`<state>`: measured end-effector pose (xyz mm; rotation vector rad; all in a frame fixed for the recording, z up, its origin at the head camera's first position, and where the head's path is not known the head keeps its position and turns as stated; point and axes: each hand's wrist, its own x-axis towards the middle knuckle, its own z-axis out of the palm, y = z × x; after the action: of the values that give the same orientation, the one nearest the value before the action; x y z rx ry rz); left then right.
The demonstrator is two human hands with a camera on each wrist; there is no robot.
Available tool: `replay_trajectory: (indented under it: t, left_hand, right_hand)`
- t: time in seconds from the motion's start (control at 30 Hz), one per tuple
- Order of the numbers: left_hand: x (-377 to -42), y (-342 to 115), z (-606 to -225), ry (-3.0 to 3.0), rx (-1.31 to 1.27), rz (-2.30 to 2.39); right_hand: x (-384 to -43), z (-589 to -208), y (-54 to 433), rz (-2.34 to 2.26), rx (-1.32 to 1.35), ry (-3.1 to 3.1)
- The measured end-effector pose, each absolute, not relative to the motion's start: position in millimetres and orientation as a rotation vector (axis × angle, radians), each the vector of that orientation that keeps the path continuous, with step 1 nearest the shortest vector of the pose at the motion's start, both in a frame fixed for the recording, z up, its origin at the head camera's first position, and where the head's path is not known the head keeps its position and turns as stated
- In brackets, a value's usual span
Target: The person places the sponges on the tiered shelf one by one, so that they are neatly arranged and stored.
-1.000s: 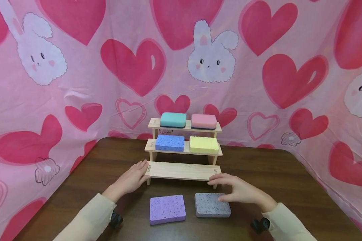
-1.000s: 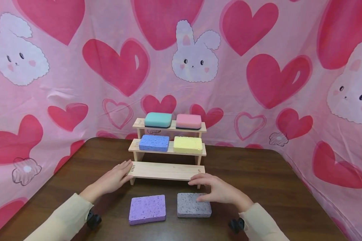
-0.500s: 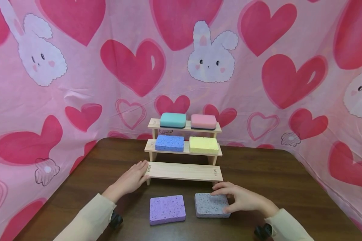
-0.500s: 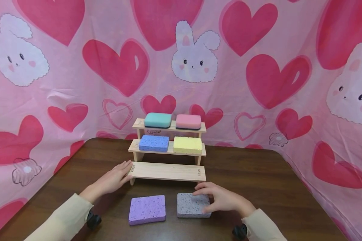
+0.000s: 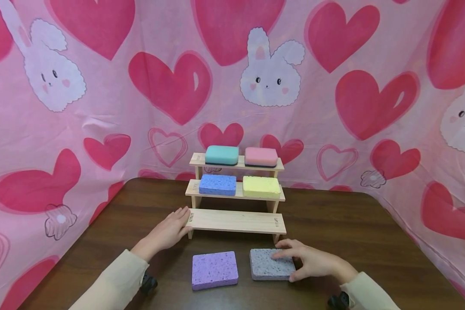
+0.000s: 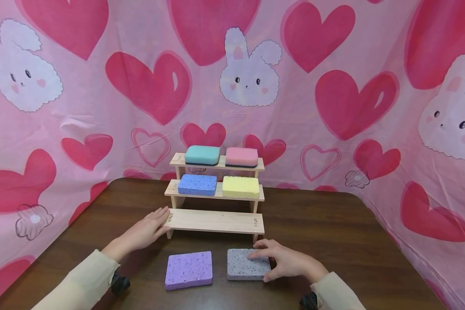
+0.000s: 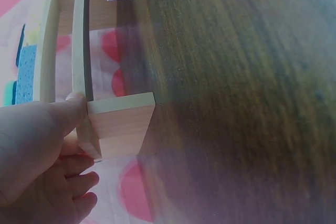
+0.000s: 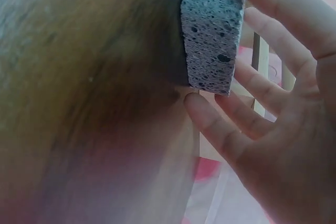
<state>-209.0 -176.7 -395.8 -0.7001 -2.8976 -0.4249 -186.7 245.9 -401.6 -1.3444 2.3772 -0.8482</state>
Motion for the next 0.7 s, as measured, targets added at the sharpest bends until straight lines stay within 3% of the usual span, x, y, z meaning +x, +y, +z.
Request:
replay_trajectory:
  t: [0.7]
  left_hand:
    - [-209.3, -175.9, -395.9, -2.917, -0.679, -0.444]
  right_hand:
    - [-183.5, -400.2, 243.2, -0.8, -1.339, 2.484]
